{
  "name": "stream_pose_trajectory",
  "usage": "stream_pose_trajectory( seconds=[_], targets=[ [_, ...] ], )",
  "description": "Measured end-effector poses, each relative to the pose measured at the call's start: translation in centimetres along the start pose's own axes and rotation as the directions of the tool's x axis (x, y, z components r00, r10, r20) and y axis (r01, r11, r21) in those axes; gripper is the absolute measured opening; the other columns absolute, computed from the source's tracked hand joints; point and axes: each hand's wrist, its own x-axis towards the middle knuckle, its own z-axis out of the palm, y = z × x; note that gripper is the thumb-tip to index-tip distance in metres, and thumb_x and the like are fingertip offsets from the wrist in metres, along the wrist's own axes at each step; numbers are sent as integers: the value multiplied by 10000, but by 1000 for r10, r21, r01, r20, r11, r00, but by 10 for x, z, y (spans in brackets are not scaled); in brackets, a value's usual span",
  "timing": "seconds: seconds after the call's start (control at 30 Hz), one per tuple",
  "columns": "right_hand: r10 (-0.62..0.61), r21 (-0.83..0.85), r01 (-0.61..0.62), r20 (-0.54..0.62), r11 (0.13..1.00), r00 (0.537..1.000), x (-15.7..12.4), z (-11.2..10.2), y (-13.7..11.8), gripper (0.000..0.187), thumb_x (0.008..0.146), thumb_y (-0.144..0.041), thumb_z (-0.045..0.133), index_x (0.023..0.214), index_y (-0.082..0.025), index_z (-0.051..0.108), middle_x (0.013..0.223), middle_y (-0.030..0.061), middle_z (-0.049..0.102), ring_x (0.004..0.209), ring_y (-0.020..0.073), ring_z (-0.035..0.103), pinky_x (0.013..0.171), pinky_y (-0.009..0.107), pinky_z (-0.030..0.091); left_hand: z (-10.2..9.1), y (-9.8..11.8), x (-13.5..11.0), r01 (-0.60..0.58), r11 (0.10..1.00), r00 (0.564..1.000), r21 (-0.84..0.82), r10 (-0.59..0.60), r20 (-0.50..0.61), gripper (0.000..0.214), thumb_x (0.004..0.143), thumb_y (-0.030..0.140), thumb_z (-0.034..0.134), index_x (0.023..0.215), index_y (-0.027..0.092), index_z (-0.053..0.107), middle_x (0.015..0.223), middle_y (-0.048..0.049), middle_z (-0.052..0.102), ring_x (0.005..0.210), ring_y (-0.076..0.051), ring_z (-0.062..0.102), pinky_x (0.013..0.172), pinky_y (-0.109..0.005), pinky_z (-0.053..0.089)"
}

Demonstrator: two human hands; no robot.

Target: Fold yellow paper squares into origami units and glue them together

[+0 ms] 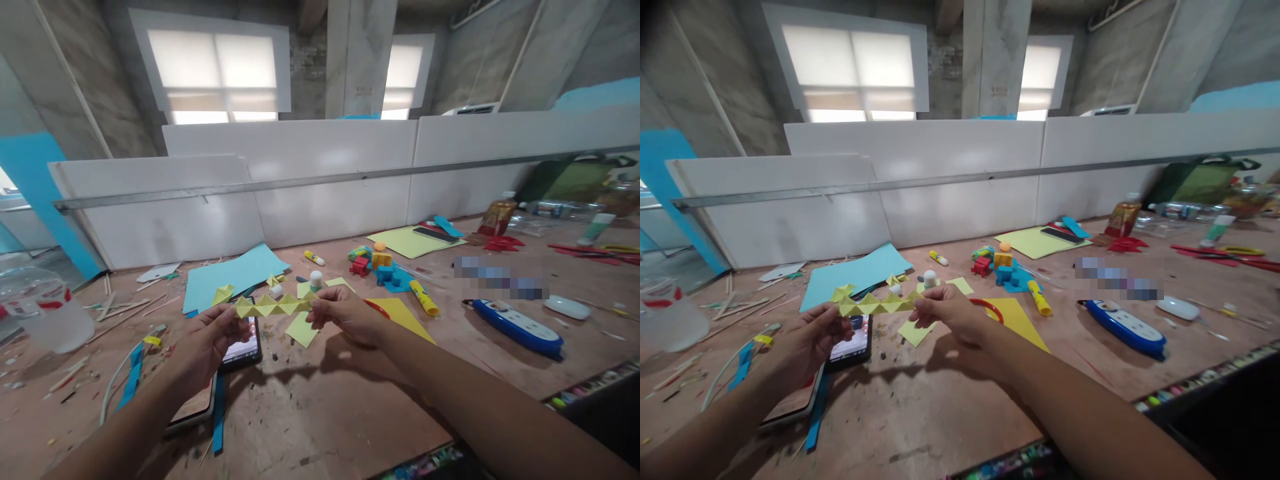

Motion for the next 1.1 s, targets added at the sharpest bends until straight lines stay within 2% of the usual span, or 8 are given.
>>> stream_pose_trajectory(
  seconds=[0.2, 0.43, 0.63, 0.73, 0.87, 0.97, 1.03, 1.1],
  targets=[
    [3, 32, -4, 39, 999, 999, 0, 0, -1, 401, 759, -508, 862, 789, -133, 725, 721, 42, 744, 642, 132, 679, 644, 256, 520, 0, 1, -2, 10, 1000, 999, -16, -10, 44, 247, 764, 329, 893, 730, 150, 726, 671, -61, 760, 633, -167, 687, 668, -268, 578],
    [19, 29, -22, 107, 999, 994, -2, 0, 2, 355, 790, -465, 856, 812, -139, 716, 705, 28, 728, 659, 137, 685, 675, 268, 534, -2, 0, -6, 40, 999, 985, -24, -36, 166, 216, 861, 357, 804, 806, 161, 733, 725, -57, 757, 676, -194, 701, 711, -322, 580],
    [-19, 9, 18, 99, 1000, 995, 0, 1, 1, 346, 748, -452, 876, 707, -160, 695, 655, -7, 670, 613, 123, 625, 639, 267, 532, -12, -6, 2, 6, 1000, 978, 5, -7, 207, 216, 864, 373, 790, 820, 179, 707, 749, -33, 724, 706, -200, 702, 726, -343, 580],
    [-46, -14, 48, 109, 999, 993, 0, 3, 0, 248, 711, -358, 903, 747, -165, 751, 693, 0, 686, 653, 133, 637, 654, 272, 539, -12, -4, 2, -20, 999, 975, 48, 9, 223, 171, 824, 324, 817, 836, 185, 718, 783, -22, 703, 706, -187, 677, 707, -325, 567],
    [-134, -54, 139, 79, 989, 988, 4, 1, 4, 171, 698, -292, 901, 793, -189, 802, 771, 12, 721, 714, 135, 659, 664, 253, 532, -8, -3, -2, -99, 985, 977, 144, 68, 202, 182, 746, 267, 881, 786, 174, 730, 794, -26, 705, 696, -162, 635, 665, -264, 523],
    [-240, -106, 247, 73, 963, 968, 6, -2, 9, 139, 718, -288, 893, 764, -196, 799, 852, 44, 765, 780, 164, 707, 713, 287, 570, -9, -4, -1, -148, 968, 981, 204, 117, 157, 218, 734, 303, 896, 805, 159, 747, 853, -55, 721, 749, -180, 636, 679, -273, 522],
    [-340, -151, 348, 76, 925, 937, 6, -2, 10, 118, 773, -294, 858, 755, -198, 791, 906, 70, 785, 821, 189, 736, 733, 318, 594, -11, -7, 2, -184, 959, 982, 215, 169, 89, 268, 741, 356, 889, 870, 163, 756, 943, -66, 728, 850, -197, 644, 721, -271, 525],
    [-465, -212, 474, 94, 854, 880, 3, -1, 10, 101, 817, -276, 825, 756, -205, 790, 957, 89, 793, 863, 204, 747, 758, 339, 605, -15, -10, 7, -215, 954, 975, 209, 223, -14, 284, 796, 420, 837, 917, 183, 738, 985, -49, 716, 911, -190, 638, 727, -257, 519]
  ],
)
